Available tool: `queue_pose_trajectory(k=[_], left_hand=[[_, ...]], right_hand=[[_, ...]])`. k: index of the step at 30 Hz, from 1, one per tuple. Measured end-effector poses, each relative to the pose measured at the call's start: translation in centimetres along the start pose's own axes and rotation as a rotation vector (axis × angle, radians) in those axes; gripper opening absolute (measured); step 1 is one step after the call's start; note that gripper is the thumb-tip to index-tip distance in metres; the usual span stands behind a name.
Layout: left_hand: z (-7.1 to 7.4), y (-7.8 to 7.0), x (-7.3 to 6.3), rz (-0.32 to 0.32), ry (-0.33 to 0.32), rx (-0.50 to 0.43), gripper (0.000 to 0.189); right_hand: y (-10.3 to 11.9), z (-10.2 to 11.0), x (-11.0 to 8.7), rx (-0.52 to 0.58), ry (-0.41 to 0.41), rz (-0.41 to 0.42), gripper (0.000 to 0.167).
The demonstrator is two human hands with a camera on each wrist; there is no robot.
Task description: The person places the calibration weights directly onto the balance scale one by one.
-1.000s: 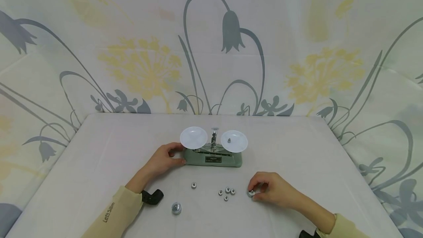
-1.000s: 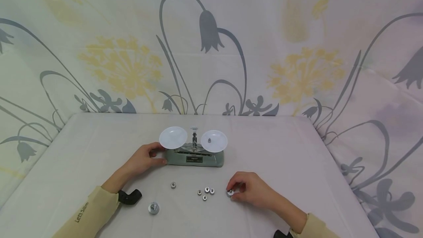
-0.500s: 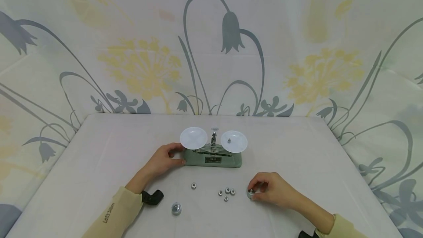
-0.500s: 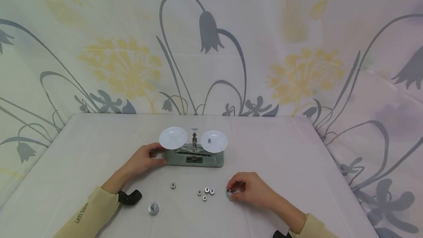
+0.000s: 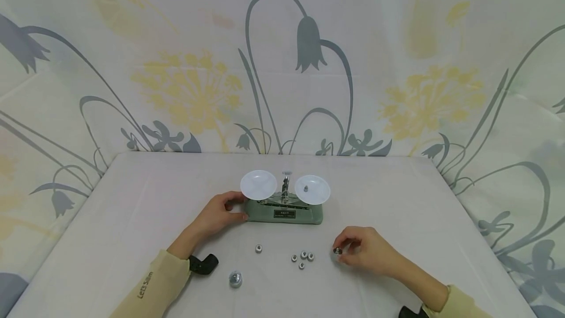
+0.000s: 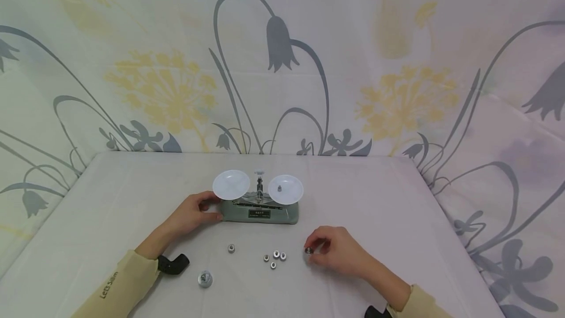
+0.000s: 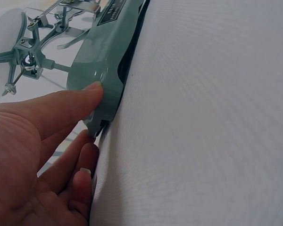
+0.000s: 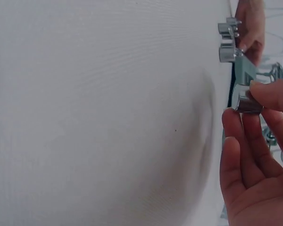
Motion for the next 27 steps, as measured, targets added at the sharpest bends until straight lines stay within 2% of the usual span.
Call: queue_pose_trajectory(k=[4,10,21,27], left_hand=[[0.0,0.0,0.0,-0.006,0.002,0.003,0.050],[-0.1,0.2,0.0,0.023,0.011,0.019,0.050],[-0.2,0.3,0.1,0.041,0.010,0.004,0.052],[-0.2,0.1,0.1,0.028,0.013,0.005,0.052]], right_hand=[[0.6,0.6,0.2,0.003,-0.011,0.029,0.026],[1.1,1.6,0.3,0.000,-0.024,0.037,0.025],[1.5,3.4,1.0,-0.056,-0.085,0.061,0.030],[2.4,4.0,1.4,-0.055,-0.106,0.088,0.030]])
Point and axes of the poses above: each hand's wrist, its own x-axis towards the middle knuckle, its own z-axis out of the back of the hand, y = z × x, the point moved 5 cm from there along x, towards the middle knuckle, and after that the axes turned 12 degrees about -z, right-handed, at the moved point
